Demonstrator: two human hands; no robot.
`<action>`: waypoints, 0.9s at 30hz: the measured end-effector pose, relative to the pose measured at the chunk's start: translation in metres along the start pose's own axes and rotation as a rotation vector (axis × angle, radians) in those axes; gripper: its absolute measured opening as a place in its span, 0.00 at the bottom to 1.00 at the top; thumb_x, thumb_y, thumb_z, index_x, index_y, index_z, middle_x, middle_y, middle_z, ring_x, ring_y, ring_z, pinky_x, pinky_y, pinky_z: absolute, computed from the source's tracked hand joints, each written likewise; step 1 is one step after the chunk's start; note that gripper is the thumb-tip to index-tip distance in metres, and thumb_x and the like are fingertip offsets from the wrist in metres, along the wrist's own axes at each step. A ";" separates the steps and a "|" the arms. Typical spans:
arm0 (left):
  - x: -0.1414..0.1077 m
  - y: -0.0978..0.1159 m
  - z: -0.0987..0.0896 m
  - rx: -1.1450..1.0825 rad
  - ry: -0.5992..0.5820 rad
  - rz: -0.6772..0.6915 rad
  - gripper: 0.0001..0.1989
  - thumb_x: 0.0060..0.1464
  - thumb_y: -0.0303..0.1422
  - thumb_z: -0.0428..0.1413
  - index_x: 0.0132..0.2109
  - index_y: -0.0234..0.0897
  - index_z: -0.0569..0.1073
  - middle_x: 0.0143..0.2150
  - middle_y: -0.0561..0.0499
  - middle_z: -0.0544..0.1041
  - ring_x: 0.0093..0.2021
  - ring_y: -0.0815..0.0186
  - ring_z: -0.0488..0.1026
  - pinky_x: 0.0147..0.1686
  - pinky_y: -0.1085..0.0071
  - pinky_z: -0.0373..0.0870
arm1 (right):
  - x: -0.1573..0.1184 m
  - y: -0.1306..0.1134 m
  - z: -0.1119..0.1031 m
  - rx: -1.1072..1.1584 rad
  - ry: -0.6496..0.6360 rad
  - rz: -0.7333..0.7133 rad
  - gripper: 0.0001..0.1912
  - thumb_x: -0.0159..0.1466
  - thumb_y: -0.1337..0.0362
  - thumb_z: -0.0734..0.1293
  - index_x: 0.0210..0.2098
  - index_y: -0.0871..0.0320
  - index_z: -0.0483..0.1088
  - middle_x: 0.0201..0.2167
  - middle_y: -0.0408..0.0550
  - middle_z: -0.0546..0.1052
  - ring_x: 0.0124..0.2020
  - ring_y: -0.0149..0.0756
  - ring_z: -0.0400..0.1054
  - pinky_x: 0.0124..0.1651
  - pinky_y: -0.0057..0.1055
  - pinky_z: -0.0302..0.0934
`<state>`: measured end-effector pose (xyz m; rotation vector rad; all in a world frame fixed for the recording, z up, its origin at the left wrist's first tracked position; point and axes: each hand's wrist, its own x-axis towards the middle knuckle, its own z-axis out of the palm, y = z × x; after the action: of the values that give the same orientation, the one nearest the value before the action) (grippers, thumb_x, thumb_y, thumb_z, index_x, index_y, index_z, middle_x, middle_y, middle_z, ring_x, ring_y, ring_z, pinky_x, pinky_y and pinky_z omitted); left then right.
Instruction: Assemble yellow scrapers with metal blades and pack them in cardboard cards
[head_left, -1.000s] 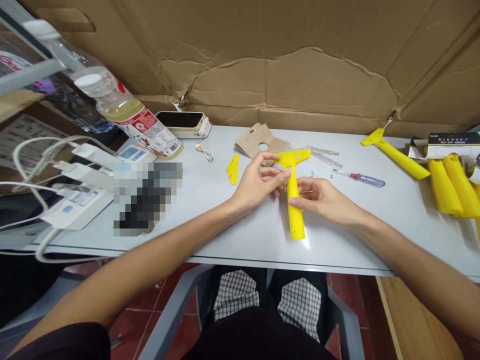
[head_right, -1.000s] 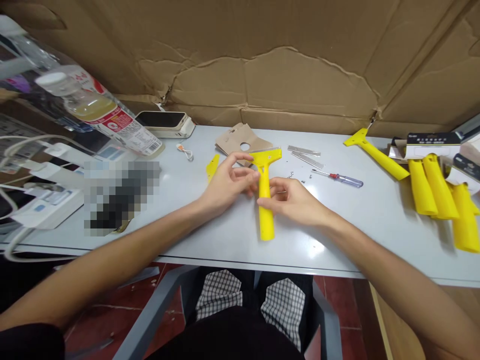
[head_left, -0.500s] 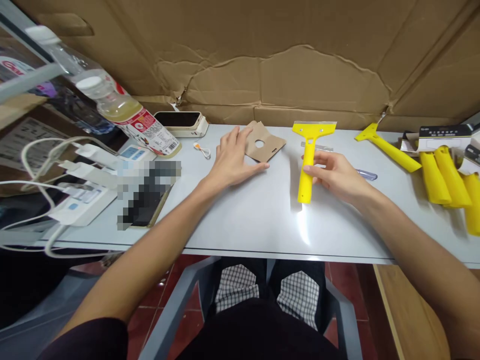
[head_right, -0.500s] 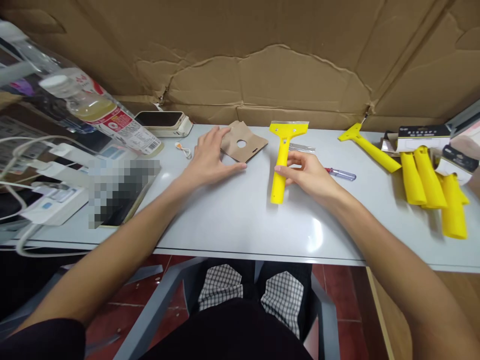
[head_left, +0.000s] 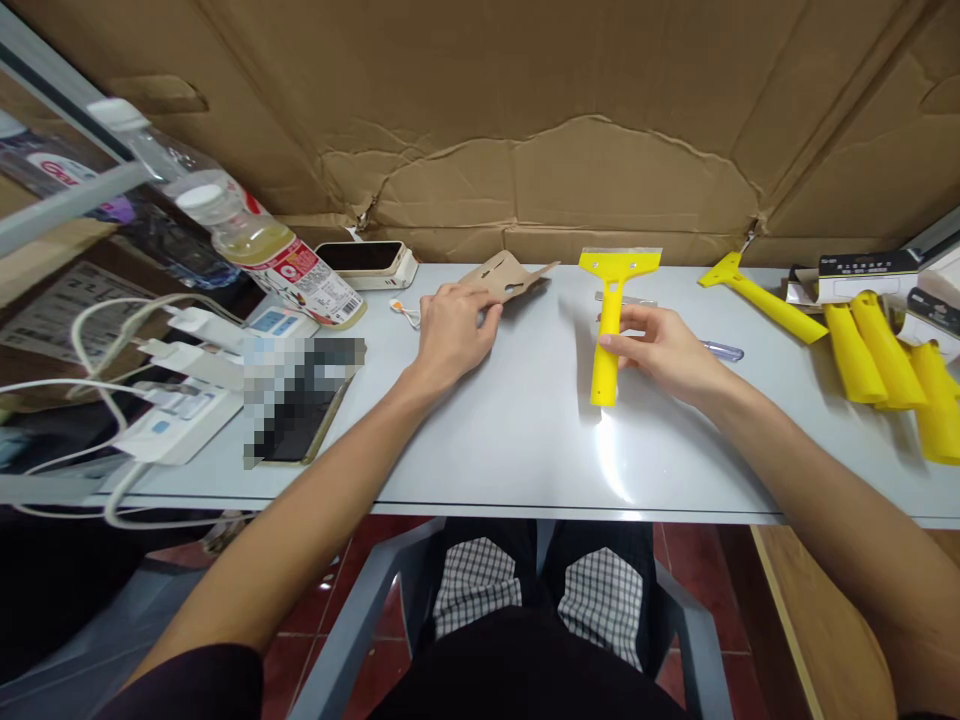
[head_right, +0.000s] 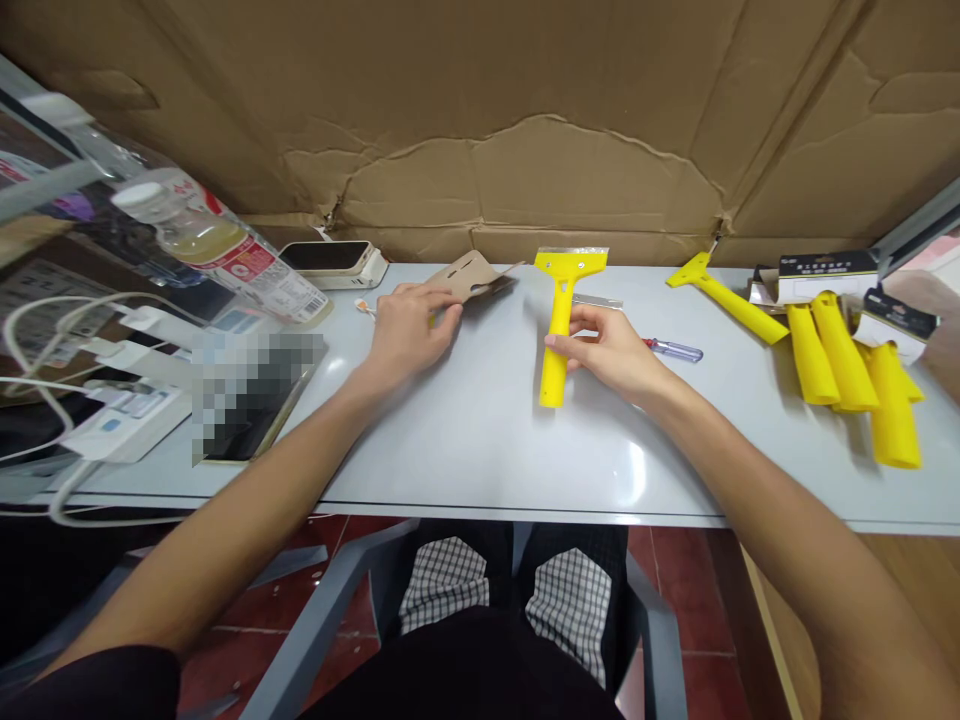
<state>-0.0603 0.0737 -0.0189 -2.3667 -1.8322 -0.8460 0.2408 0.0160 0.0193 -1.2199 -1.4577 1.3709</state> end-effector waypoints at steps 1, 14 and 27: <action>0.001 -0.001 0.000 0.005 0.014 0.010 0.16 0.68 0.37 0.52 0.47 0.40 0.85 0.53 0.43 0.87 0.59 0.45 0.77 0.62 0.46 0.67 | 0.000 0.000 0.000 0.011 -0.003 0.005 0.18 0.58 0.55 0.83 0.44 0.54 0.81 0.45 0.47 0.80 0.44 0.39 0.75 0.43 0.36 0.74; 0.004 0.001 -0.011 -0.209 0.186 -0.011 0.13 0.51 0.26 0.59 0.44 0.40 0.83 0.38 0.50 0.85 0.39 0.58 0.81 0.47 0.60 0.74 | 0.001 0.002 0.001 0.068 -0.009 0.009 0.20 0.55 0.57 0.84 0.44 0.53 0.81 0.46 0.48 0.79 0.47 0.40 0.73 0.40 0.34 0.74; -0.014 0.032 -0.027 -0.758 0.026 -0.078 0.15 0.54 0.47 0.70 0.39 0.41 0.84 0.47 0.46 0.79 0.41 0.62 0.79 0.41 0.63 0.82 | 0.006 -0.005 -0.016 0.126 0.176 -0.070 0.21 0.55 0.57 0.83 0.44 0.53 0.76 0.41 0.48 0.77 0.44 0.43 0.76 0.37 0.37 0.73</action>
<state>-0.0444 0.0421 0.0069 -2.6280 -1.8190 -1.8403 0.2538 0.0253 0.0254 -1.1663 -1.2614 1.2561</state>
